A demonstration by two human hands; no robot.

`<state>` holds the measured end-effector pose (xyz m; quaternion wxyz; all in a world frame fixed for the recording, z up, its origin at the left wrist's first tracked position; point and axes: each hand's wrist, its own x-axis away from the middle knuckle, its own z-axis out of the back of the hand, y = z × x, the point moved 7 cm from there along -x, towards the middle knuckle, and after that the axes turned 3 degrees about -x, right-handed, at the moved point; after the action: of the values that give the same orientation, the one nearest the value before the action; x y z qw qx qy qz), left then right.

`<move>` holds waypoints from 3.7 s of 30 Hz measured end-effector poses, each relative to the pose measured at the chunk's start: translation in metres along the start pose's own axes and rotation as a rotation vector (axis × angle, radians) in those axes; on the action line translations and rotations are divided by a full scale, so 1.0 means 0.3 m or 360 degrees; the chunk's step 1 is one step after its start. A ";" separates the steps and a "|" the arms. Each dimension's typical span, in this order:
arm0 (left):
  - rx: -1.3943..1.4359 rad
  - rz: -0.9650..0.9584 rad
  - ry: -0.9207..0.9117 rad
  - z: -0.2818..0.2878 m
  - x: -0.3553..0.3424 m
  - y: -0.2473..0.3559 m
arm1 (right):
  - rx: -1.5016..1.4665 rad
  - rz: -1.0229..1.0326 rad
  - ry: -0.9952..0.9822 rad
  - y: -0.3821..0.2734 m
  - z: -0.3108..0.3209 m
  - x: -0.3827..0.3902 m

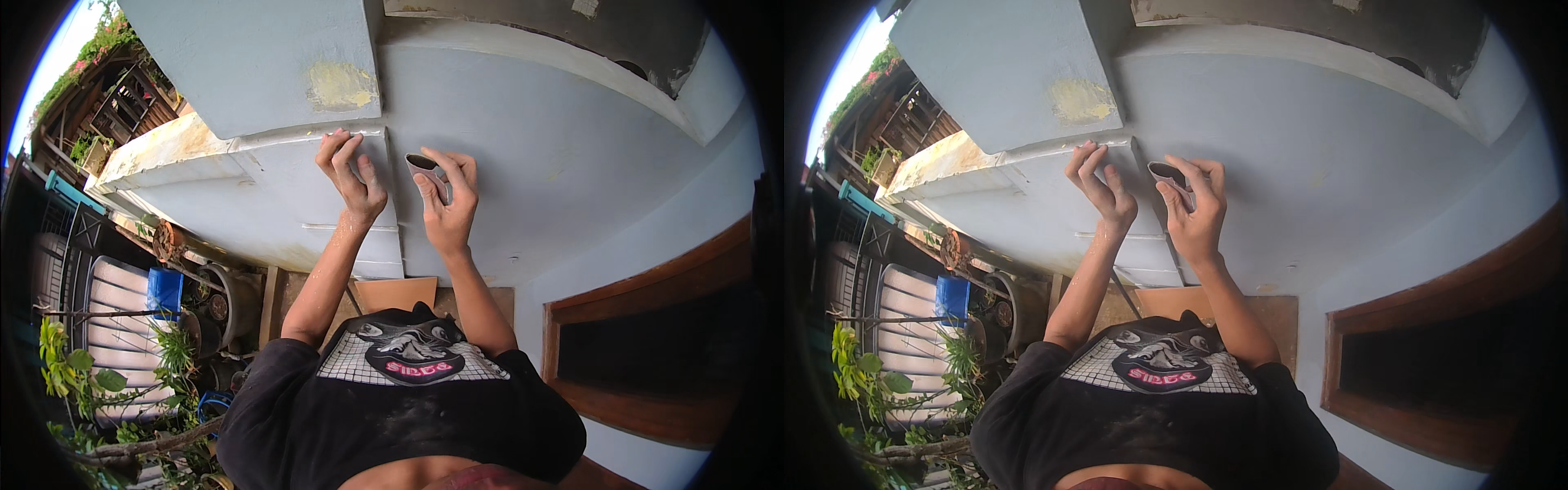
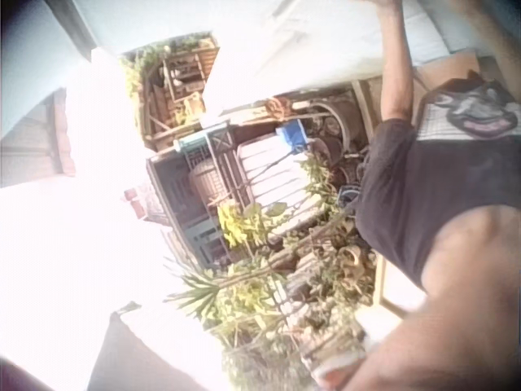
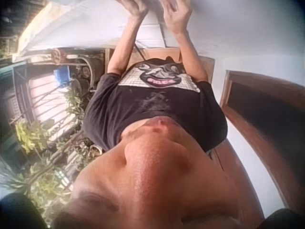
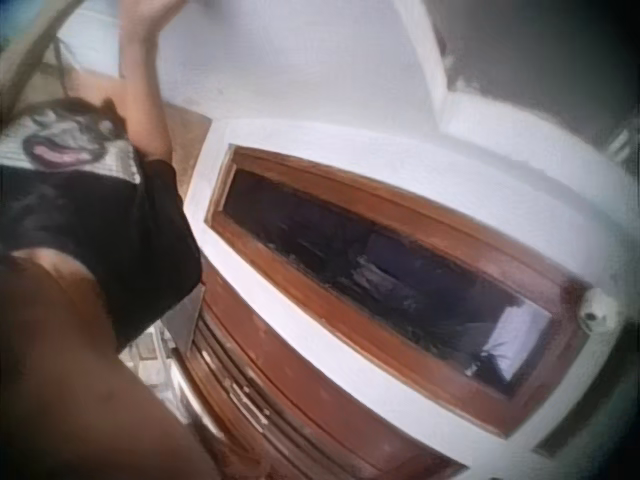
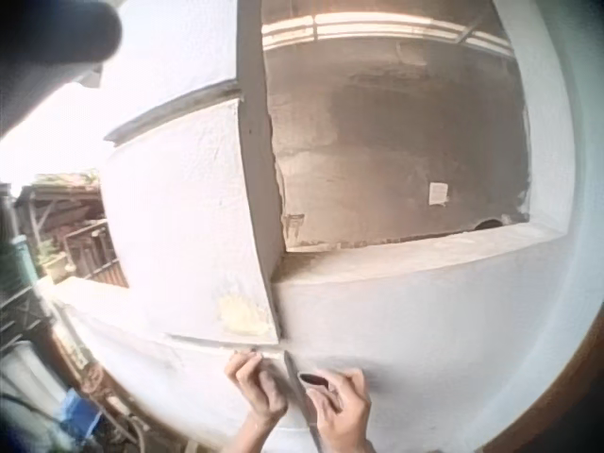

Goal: The person kneels on a piece of cardboard and uses a sanding block to smooth a white painted wall. They repeatedly rub the sanding block against the wall surface, focusing on edges and flat areas.

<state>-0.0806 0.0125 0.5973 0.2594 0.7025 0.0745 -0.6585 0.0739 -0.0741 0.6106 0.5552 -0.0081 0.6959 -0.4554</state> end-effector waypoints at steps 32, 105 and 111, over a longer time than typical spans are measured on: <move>0.1683 0.2017 -0.0487 0.062 0.296 0.169 | -0.1191 -0.0960 -0.0698 0.083 -0.025 0.062; -0.0623 -0.0175 -0.0124 0.227 -0.483 -0.250 | 0.0063 0.1038 0.0143 -0.522 -0.371 -0.688; -0.0478 -0.0084 0.0046 0.285 -0.737 -0.222 | -0.0003 0.0953 0.0127 -0.500 -0.350 -0.682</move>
<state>-0.2130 0.0823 0.7927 0.3432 0.6630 0.1942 -0.6364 -0.0036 0.0095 0.8605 0.6371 0.2149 0.6890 -0.2708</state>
